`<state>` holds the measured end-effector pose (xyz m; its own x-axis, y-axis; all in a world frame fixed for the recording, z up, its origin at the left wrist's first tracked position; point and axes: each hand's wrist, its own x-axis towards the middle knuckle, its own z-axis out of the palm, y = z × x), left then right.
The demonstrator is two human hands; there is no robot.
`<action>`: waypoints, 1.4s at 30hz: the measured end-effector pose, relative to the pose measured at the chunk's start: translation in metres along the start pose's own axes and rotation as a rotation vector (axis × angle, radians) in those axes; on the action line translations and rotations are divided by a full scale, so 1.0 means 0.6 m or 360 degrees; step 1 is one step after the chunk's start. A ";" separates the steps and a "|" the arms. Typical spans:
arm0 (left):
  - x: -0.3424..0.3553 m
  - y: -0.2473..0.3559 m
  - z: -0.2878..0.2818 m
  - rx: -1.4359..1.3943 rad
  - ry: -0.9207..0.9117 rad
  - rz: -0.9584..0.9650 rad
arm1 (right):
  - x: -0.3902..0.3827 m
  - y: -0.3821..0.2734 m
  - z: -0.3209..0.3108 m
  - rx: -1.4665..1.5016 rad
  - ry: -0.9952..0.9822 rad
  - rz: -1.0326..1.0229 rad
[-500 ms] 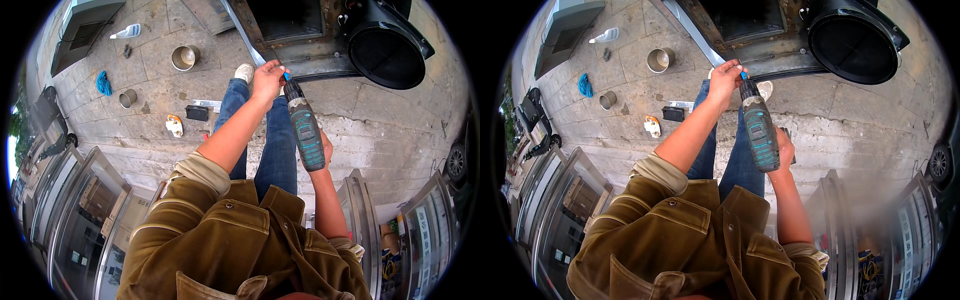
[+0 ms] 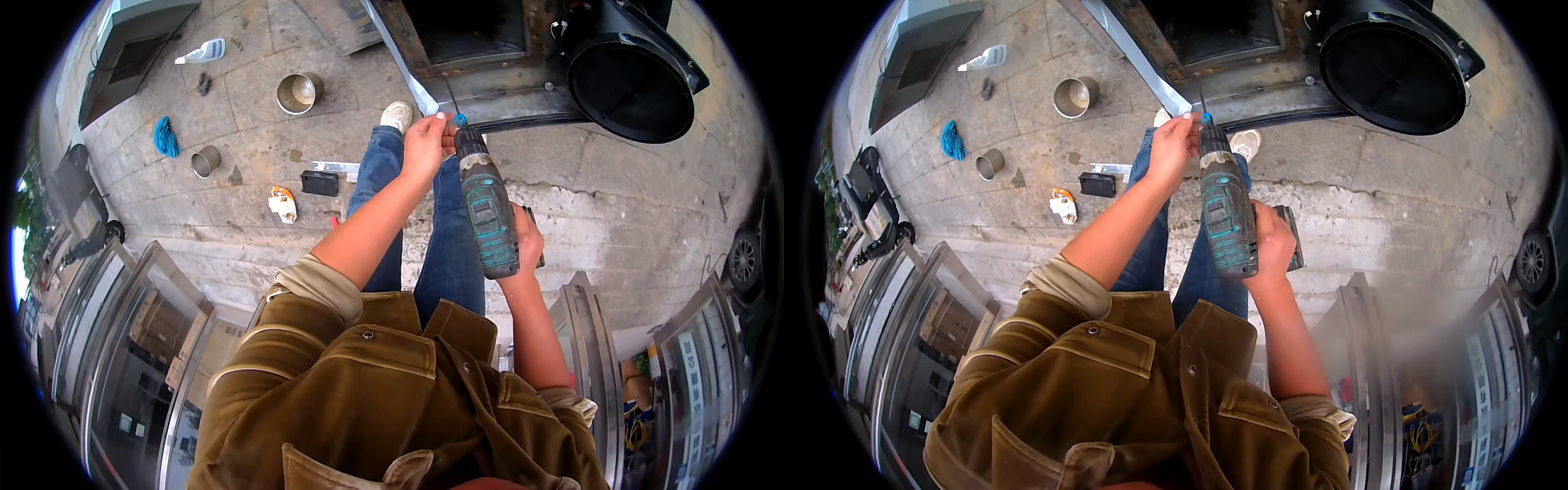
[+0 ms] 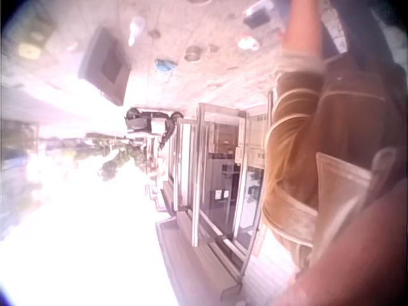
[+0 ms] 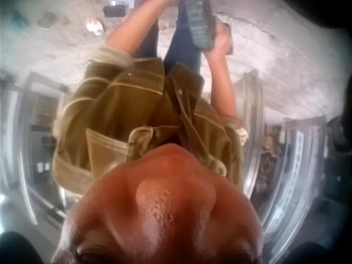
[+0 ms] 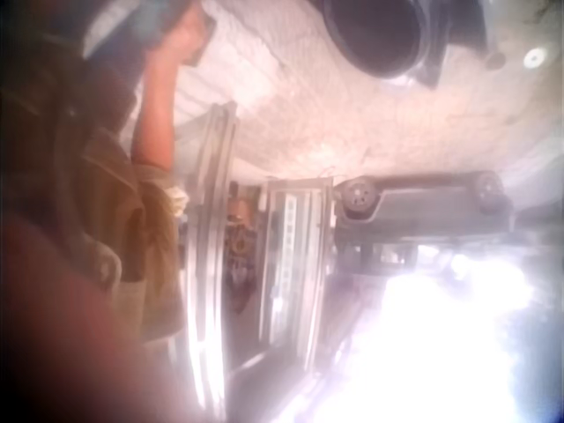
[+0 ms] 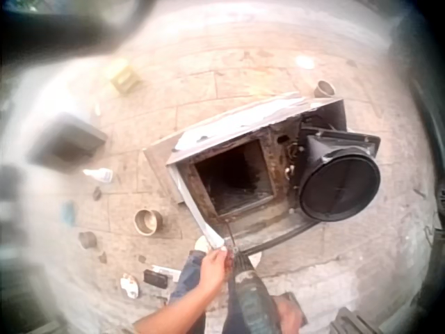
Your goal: The person uses a cordless drill to remove screws from a metal housing containing a circular black component. They then pick up a black rectangular box and connect several colored wires to it before placing it inside the housing.
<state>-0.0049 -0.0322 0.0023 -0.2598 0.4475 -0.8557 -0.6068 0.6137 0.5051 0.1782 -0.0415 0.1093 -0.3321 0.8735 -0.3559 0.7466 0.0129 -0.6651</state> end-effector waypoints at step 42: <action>0.104 0.005 0.073 -0.0835 -0.0079 -0.0180 | -0.106 0.101 -0.066 0.1498 -0.0039 0.0871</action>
<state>0.0099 0.0257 -0.0448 -0.1429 0.4356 -0.8887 -0.9261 0.2580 0.2754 0.2672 -0.0767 0.1178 -0.1083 0.6371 -0.7631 0.0597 -0.7621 -0.6448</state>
